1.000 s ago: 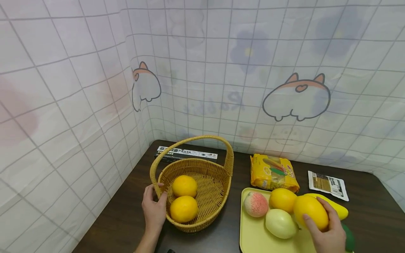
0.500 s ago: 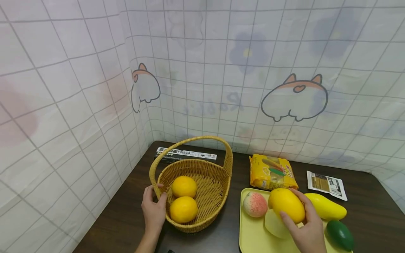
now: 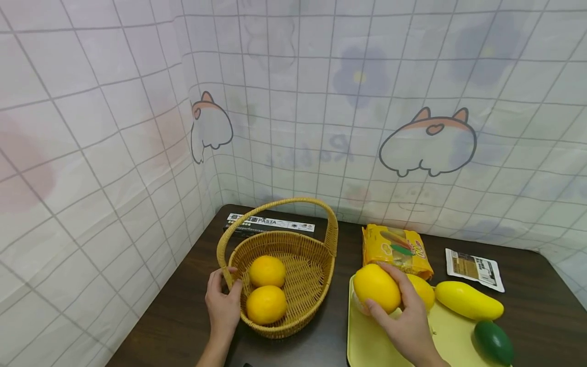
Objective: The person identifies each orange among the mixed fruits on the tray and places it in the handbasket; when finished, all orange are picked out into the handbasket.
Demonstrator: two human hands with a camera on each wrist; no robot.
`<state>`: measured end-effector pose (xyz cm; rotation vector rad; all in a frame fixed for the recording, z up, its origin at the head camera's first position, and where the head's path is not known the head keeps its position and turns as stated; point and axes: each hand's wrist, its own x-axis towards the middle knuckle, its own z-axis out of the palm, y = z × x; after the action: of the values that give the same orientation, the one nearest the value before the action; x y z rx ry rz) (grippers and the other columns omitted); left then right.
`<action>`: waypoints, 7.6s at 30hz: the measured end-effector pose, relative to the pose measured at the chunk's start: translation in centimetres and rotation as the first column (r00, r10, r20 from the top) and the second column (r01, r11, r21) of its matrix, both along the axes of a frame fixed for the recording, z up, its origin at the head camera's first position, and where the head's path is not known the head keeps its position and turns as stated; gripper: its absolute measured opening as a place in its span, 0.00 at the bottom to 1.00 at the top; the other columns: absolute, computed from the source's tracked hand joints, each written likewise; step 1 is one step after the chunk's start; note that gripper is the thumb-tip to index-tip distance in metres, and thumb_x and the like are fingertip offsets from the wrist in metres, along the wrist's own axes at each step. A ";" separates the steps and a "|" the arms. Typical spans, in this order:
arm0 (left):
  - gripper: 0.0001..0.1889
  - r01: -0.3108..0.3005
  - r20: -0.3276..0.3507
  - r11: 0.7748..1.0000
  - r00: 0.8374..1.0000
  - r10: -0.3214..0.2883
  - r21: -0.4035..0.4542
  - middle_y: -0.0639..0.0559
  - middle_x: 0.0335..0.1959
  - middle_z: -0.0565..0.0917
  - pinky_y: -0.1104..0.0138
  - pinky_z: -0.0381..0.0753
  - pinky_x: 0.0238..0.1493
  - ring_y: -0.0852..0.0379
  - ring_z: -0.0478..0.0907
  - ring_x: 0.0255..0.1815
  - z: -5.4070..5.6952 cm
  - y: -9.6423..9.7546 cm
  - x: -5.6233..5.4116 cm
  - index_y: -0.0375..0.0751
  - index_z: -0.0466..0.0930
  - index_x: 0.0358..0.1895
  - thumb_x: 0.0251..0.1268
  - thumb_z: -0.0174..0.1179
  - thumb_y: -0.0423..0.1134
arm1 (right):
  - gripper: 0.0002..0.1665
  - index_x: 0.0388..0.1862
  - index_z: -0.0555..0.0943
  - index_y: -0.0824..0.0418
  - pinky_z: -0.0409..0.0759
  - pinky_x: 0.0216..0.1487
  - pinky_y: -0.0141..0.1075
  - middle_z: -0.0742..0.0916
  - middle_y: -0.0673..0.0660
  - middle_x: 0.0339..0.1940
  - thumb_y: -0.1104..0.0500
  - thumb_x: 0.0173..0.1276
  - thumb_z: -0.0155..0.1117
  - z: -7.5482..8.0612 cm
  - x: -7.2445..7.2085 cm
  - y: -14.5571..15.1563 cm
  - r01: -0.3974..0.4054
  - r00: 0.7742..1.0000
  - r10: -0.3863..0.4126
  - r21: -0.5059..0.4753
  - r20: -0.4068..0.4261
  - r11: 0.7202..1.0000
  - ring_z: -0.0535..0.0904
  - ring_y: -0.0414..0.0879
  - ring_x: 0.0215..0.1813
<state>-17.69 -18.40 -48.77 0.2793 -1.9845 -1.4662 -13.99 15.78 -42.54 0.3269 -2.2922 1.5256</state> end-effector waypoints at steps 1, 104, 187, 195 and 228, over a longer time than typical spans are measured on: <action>0.12 0.002 -0.003 1.000 1.000 -0.002 -0.002 0.46 0.44 0.78 0.74 0.72 0.40 0.51 0.77 0.43 -0.2 -0.1 -0.1 0.37 0.80 0.45 0.59 0.61 0.24 | 0.42 0.69 0.69 0.49 0.79 0.46 0.30 0.75 0.49 0.64 0.66 0.57 0.73 0.0 -0.1 -0.4 -0.021 1.000 0.021 -0.009 -0.009 1.000 0.77 0.41 0.51; 0.12 -0.004 -0.006 1.000 1.000 0.004 -0.003 0.44 0.44 0.78 0.73 0.68 0.41 0.55 0.75 0.41 0.2 0.1 0.0 0.36 0.81 0.45 0.58 0.61 0.23 | 0.29 0.59 0.78 0.49 0.71 0.59 0.50 0.78 0.48 0.59 0.54 0.57 0.75 -1.1 -5.7 -10.8 -0.429 0.899 0.408 0.128 0.160 0.894 0.73 0.48 0.62; 0.12 0.003 0.001 1.000 1.000 -0.003 -0.005 0.46 0.44 0.79 0.72 0.71 0.38 0.58 0.74 0.38 -0.2 -0.1 0.0 0.38 0.81 0.45 0.58 0.61 0.24 | 0.29 0.66 0.71 0.67 0.71 0.56 0.60 0.74 0.72 0.64 0.50 0.74 0.56 -0.1 -5.7 10.7 0.182 0.955 -0.242 0.306 0.170 0.935 0.70 0.67 0.61; 0.12 -0.003 -0.012 1.000 1.000 0.003 -0.009 0.46 0.43 0.79 0.74 0.71 0.38 0.60 0.75 0.38 -0.2 -0.1 -0.1 0.38 0.81 0.45 0.58 0.61 0.24 | 0.36 0.72 0.64 0.66 0.66 0.45 0.15 0.72 0.70 0.69 0.45 0.74 0.55 -0.6 -6.2 10.9 0.027 0.933 -0.103 0.218 0.345 0.976 0.68 0.65 0.66; 0.13 -0.001 -0.006 1.000 1.000 0.001 -0.009 0.49 0.42 0.78 0.72 0.70 0.39 0.60 0.74 0.39 -0.4 -0.3 -0.2 0.39 0.80 0.45 0.57 0.61 0.25 | 0.51 0.74 0.57 0.68 0.76 0.49 0.53 0.71 0.76 0.65 0.44 0.63 0.68 -1.7 -6.3 11.2 -0.258 0.813 0.034 0.307 0.582 0.916 0.76 0.59 0.53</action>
<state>-17.93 -18.66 -49.19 0.2717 -1.9857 -1.4560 -20.33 27.00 -44.28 0.1589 -3.1161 1.3748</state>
